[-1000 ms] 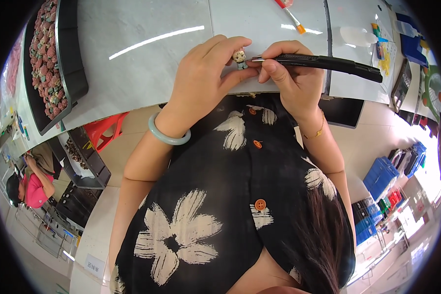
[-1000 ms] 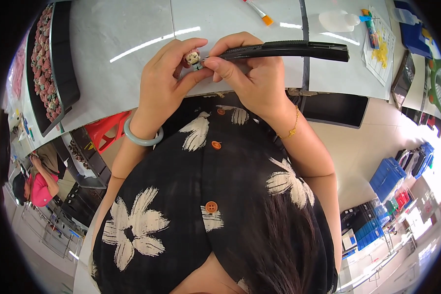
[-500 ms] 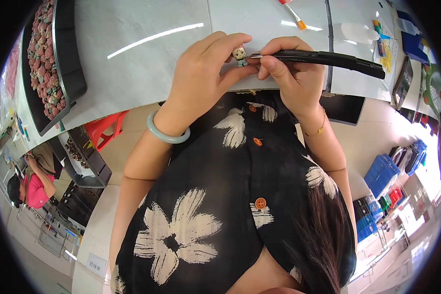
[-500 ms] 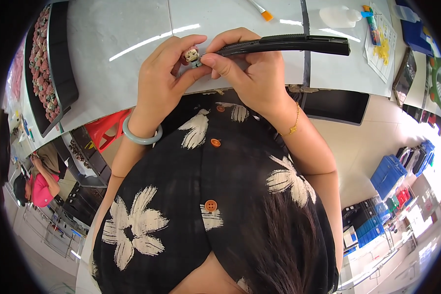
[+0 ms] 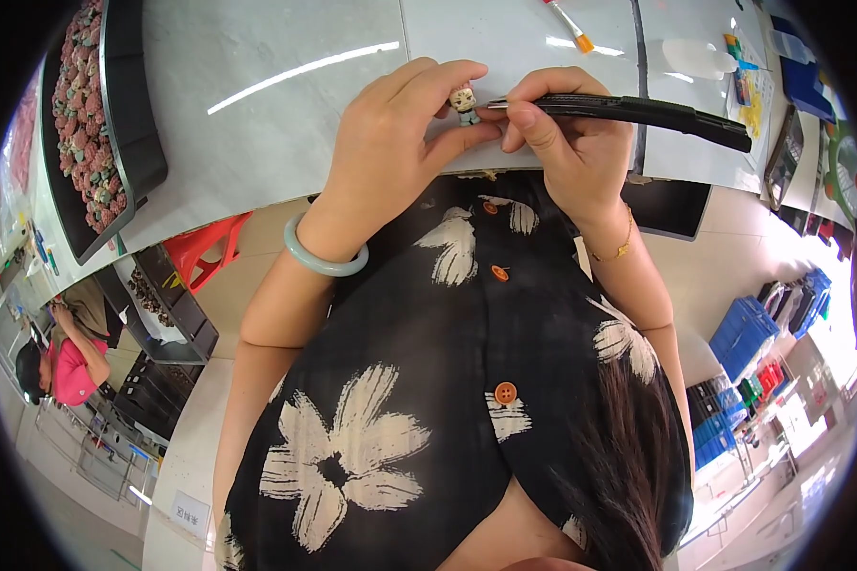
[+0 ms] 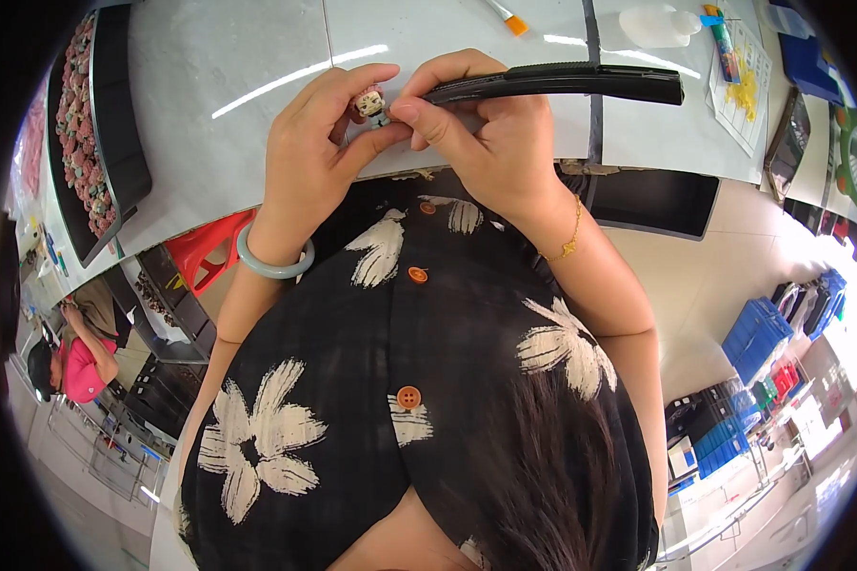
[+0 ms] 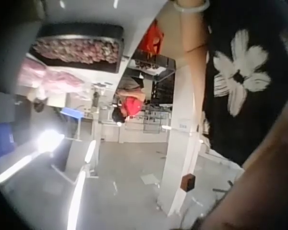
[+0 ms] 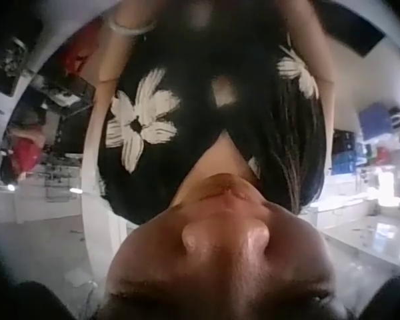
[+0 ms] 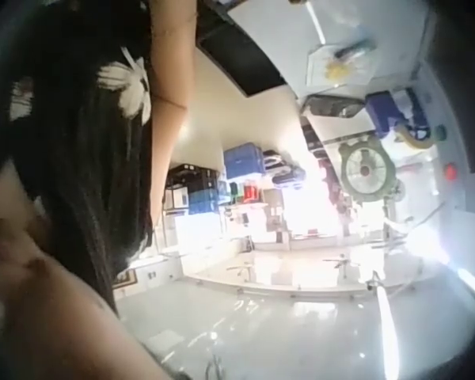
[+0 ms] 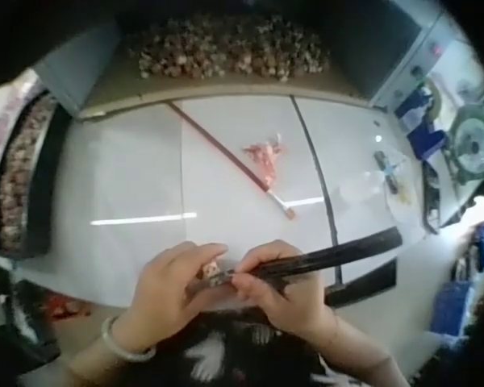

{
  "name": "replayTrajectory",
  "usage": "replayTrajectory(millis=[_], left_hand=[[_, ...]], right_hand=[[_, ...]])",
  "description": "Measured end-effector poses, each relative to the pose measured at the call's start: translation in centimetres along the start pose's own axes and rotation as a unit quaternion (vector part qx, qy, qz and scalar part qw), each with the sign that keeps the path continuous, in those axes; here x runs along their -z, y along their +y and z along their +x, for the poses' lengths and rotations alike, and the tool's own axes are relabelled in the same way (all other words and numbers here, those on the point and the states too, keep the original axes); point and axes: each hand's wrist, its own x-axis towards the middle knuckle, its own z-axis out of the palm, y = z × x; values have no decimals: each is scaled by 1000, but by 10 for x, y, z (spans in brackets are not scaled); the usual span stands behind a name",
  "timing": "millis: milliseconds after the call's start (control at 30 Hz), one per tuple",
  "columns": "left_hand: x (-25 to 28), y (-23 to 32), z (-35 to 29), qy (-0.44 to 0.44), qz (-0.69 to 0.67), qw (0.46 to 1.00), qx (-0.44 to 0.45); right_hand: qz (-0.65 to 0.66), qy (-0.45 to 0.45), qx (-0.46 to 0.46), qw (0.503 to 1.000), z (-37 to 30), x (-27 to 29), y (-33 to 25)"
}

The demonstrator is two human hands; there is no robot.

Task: Assembling small plastic figurines by gluing parts together and trimming excess plastic with a knife.

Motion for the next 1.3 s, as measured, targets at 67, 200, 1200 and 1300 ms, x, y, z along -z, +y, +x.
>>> replayTrajectory(millis=[67, 200, 1200, 1300], left_hand=[[1, 0, 1, -4, 30, 999, -14], [-1, 0, 0, 0, 28, 1000, -13], [-6, -7, -4, 0, 44, 999, -31], [-7, -10, -4, 0, 42, 999, -33]], right_hand=[[2, 1, -7, 1000, 0, 0, -2], [0, -3, 4, 1000, -1, -1, 3], [32, 13, 1, 999, -3, -2, 10], [14, 14, -5, 1000, -2, -2, 12]])
